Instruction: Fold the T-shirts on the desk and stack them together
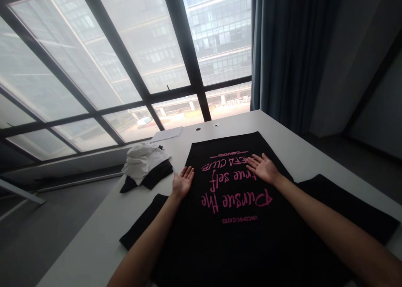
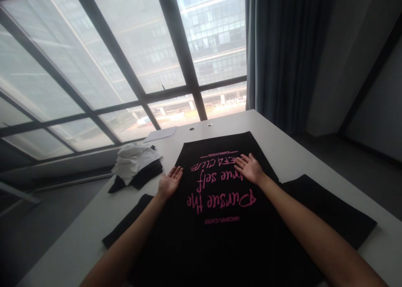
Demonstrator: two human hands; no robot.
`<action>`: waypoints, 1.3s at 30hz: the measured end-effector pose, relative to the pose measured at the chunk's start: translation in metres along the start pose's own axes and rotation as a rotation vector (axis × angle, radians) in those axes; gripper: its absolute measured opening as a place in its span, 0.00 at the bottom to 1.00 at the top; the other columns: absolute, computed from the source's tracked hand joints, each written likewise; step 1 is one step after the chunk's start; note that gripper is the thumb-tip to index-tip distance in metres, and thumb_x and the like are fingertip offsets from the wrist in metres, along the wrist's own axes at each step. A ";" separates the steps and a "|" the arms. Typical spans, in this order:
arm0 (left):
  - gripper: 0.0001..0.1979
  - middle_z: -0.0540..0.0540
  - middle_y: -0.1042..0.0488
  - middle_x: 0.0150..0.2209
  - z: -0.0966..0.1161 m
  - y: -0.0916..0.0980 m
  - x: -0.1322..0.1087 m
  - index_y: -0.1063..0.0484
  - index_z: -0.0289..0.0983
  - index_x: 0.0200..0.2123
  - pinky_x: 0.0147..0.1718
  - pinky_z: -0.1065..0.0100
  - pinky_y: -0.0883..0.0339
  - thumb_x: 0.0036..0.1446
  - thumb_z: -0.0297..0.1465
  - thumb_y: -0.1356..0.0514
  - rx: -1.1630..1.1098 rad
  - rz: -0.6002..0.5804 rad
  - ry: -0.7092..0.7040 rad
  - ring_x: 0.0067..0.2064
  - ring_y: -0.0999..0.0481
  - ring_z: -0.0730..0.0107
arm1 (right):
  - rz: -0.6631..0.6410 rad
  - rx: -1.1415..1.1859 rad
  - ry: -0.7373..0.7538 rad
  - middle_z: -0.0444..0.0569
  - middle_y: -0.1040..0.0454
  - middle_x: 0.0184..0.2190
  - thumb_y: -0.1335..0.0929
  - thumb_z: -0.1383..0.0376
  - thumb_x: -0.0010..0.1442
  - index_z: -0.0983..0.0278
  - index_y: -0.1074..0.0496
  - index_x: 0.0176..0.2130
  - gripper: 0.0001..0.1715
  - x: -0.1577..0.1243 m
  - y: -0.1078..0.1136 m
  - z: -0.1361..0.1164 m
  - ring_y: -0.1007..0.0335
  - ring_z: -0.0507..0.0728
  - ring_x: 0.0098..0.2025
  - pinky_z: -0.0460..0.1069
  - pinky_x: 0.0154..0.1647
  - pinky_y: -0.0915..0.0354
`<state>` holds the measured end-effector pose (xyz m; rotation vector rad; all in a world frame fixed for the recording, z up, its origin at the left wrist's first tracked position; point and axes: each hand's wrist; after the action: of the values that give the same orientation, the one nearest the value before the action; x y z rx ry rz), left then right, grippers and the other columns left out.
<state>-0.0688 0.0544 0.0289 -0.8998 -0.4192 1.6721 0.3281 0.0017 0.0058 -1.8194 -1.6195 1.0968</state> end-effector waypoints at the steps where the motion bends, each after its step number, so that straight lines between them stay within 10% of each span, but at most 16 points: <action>1: 0.28 0.31 0.31 0.60 0.012 0.005 -0.001 0.33 0.37 0.59 0.41 0.62 0.20 0.74 0.45 0.63 -0.006 0.030 -0.048 0.55 0.22 0.58 | 0.076 -0.023 0.090 0.63 0.44 0.70 0.44 0.52 0.72 0.61 0.42 0.65 0.29 -0.001 0.009 -0.016 0.35 0.61 0.65 0.62 0.55 0.28; 5: 0.28 0.34 0.31 0.62 0.010 0.001 -0.026 0.30 0.37 0.56 0.45 0.62 0.22 0.74 0.45 0.62 0.007 -0.058 -0.072 0.56 0.22 0.60 | 0.184 -0.065 0.254 0.51 0.44 0.71 0.47 0.54 0.71 0.54 0.38 0.62 0.25 -0.025 0.001 -0.025 0.37 0.56 0.66 0.61 0.59 0.30; 10: 0.28 0.32 0.30 0.62 -0.059 -0.008 -0.084 0.30 0.34 0.57 0.52 0.58 0.25 0.73 0.47 0.59 0.055 -0.303 0.217 0.59 0.24 0.54 | -0.159 -0.091 -0.082 0.54 0.33 0.64 0.41 0.52 0.71 0.57 0.33 0.58 0.22 -0.090 -0.041 0.057 0.37 0.59 0.66 0.63 0.64 0.36; 14: 0.29 0.28 0.30 0.61 -0.050 0.021 -0.098 0.33 0.32 0.60 0.52 0.55 0.24 0.73 0.46 0.59 0.070 -0.230 0.244 0.60 0.25 0.51 | -0.208 -0.172 -0.257 0.59 0.33 0.63 0.42 0.49 0.71 0.61 0.33 0.59 0.26 -0.112 -0.016 0.052 0.36 0.62 0.66 0.65 0.64 0.36; 21: 0.26 0.34 0.27 0.59 0.015 0.056 -0.105 0.28 0.37 0.57 0.56 0.50 0.28 0.74 0.41 0.60 0.224 -0.131 -0.042 0.61 0.27 0.54 | 0.130 -0.376 0.272 0.56 0.31 0.62 0.42 0.51 0.68 0.57 0.28 0.49 0.22 -0.122 0.047 -0.041 0.34 0.62 0.65 0.65 0.66 0.38; 25: 0.14 0.42 0.27 0.60 -0.002 0.058 -0.152 0.22 0.43 0.51 0.69 0.48 0.49 0.67 0.36 0.43 0.869 -0.403 -0.258 0.69 0.38 0.53 | 0.039 -0.976 0.422 0.53 0.26 0.58 0.35 0.52 0.65 0.56 0.24 0.51 0.20 -0.164 0.043 -0.010 0.32 0.67 0.62 0.69 0.67 0.41; 30: 0.25 0.49 0.38 0.68 -0.020 0.074 -0.199 0.27 0.49 0.60 0.71 0.49 0.74 0.59 0.39 0.34 1.438 -0.638 -0.382 0.74 0.53 0.53 | -0.173 -1.790 0.604 0.48 0.43 0.71 0.35 0.53 0.67 0.52 0.36 0.67 0.31 -0.210 0.058 0.036 0.50 0.67 0.72 0.68 0.72 0.53; 39: 0.29 0.51 0.45 0.71 -0.021 0.087 -0.192 0.33 0.53 0.65 0.70 0.44 0.68 0.61 0.47 0.38 1.747 -0.652 -0.527 0.74 0.55 0.49 | -0.194 -2.055 0.652 0.49 0.50 0.73 0.37 0.50 0.69 0.52 0.49 0.72 0.38 -0.224 0.073 0.038 0.56 0.66 0.74 0.70 0.72 0.56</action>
<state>-0.0964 -0.1553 0.0216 0.8942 0.4244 1.0105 0.3444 -0.2353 -0.0160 -2.1440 -2.2812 -1.9013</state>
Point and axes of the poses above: each hand's wrist, its own x-axis towards the middle knuckle, its own y-axis out of the back of the hand, z = x × y
